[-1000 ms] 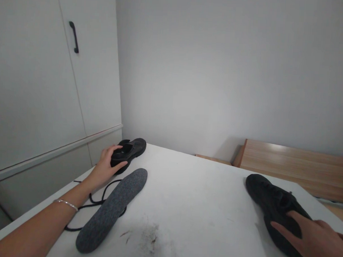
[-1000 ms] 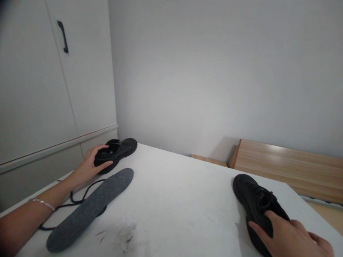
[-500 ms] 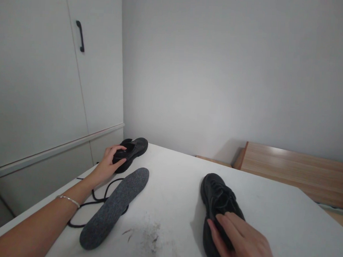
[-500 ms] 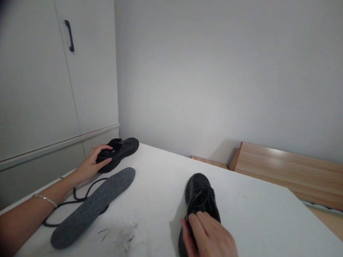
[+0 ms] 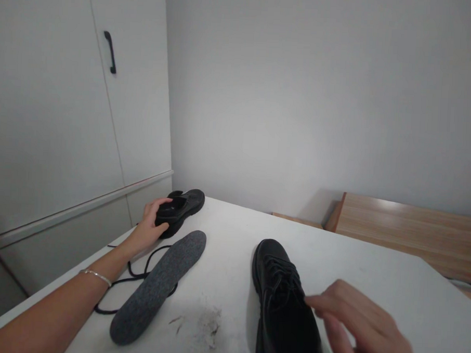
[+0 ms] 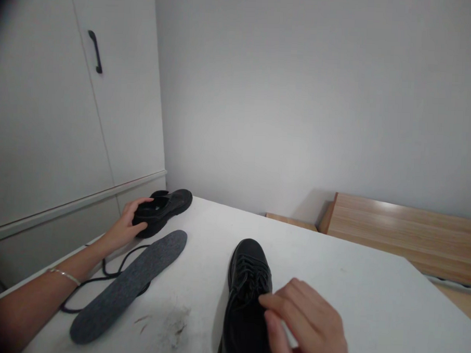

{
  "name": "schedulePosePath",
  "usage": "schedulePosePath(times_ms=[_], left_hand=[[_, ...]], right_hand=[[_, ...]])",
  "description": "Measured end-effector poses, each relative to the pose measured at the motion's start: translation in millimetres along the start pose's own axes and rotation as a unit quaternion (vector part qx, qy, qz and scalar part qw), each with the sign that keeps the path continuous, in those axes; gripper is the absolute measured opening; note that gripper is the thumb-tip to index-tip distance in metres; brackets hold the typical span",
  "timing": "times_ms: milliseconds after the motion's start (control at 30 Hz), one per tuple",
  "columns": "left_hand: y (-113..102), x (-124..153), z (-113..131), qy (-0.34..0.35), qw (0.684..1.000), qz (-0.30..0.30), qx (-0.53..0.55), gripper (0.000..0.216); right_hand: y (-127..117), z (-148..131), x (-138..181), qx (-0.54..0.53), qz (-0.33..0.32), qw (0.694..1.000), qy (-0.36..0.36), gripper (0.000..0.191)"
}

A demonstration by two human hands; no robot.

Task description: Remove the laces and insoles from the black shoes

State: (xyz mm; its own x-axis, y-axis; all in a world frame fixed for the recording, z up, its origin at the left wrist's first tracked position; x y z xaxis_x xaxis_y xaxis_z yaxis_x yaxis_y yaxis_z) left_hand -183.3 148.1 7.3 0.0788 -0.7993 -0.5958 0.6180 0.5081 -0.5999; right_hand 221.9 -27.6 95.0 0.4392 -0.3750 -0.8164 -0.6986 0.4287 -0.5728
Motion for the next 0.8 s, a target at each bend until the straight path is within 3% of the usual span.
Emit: schedulePosePath(times_ms=[100, 200, 233, 267, 333, 400, 500, 567, 667, 800], left_hand=[[-17.6, -4.2, 31.7, 0.011, 0.998, 0.054, -0.021, 0.060], [-31.1, 3.7, 99.3, 0.097, 0.991, 0.085, -0.027, 0.035], [-29.5, 10.1, 125.5, 0.132, 0.989, 0.062, -0.002, 0.022], [-21.7, 18.3, 151.5, 0.165, 0.986, 0.002, 0.029, 0.017], [0.9, 40.3, 198.9, 0.222, 0.963, -0.132, 0.080, 0.020], [27.4, 62.0, 231.7, 0.235, 0.934, -0.243, 0.119, 0.023], [62.5, 81.3, 253.1, 0.198, 0.907, -0.328, 0.173, 0.030], [78.0, 87.1, 256.3, 0.173, 0.900, -0.347, 0.197, 0.032], [81.4, 90.2, 257.1, 0.171, 0.911, -0.308, 0.214, 0.032], [64.4, 96.8, 257.9, 0.211, 0.929, -0.234, 0.193, 0.043]], right_hand=[[-9.7, 38.4, 12.2, -0.020, 0.044, 0.993, 0.112, 0.016], [5.4, 65.7, 31.2, -0.054, 0.045, 0.972, 0.225, 0.012], [14.2, 70.2, 36.5, -0.082, 0.030, 0.962, 0.258, 0.013], [23.0, 71.8, 40.6, -0.111, 0.012, 0.953, 0.283, 0.013], [36.3, 68.5, 45.7, -0.152, -0.016, 0.938, 0.310, 0.014], [41.6, 60.9, 47.5, -0.167, -0.025, 0.936, 0.310, 0.016], [42.5, 52.4, 49.1, -0.176, -0.035, 0.939, 0.293, 0.028], [42.6, 50.4, 50.3, -0.182, -0.046, 0.939, 0.286, 0.036], [41.9, 47.1, 50.4, -0.196, -0.054, 0.940, 0.274, 0.046], [44.0, 41.1, 54.8, -0.211, -0.076, 0.937, 0.267, 0.063]])
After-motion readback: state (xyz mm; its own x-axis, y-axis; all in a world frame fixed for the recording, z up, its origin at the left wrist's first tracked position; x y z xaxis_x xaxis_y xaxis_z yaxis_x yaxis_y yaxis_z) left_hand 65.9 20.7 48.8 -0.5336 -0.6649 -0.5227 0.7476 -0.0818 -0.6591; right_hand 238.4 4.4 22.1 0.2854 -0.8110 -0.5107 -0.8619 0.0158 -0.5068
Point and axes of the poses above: each hand's wrist, its own x-axis away from the middle knuckle, its own y-axis out of the palm, z = x × y, the point moved 6 cm from there along -x, towards the middle knuckle, and after that the axes turned 5 degrees about -x, right-handed, at the moved point
